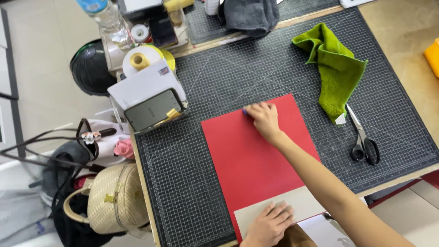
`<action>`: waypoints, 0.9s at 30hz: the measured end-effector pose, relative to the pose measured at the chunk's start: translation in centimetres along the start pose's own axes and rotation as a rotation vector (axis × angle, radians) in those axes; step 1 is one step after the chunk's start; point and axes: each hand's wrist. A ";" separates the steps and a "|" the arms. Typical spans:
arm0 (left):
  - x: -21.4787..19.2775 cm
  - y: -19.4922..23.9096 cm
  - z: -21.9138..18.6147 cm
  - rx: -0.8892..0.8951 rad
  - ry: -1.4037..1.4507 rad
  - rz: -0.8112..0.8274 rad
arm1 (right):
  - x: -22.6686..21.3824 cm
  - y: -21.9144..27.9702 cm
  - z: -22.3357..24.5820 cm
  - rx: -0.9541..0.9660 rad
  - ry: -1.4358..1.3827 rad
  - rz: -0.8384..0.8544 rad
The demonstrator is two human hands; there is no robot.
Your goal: Smoothing a red paper cover onto a white base using a scraper tool and a cloth
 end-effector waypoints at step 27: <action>0.7 -0.3 0.0 -0.006 -0.029 -0.112 | -4.7 7.5 1.8 -0.074 -0.057 0.044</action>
Point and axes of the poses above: each hand's wrist, its own y-axis away from the middle knuckle, its own x-axis out of the palm, z = x × y, and after that the axes turned 9 degrees about -y, right-handed
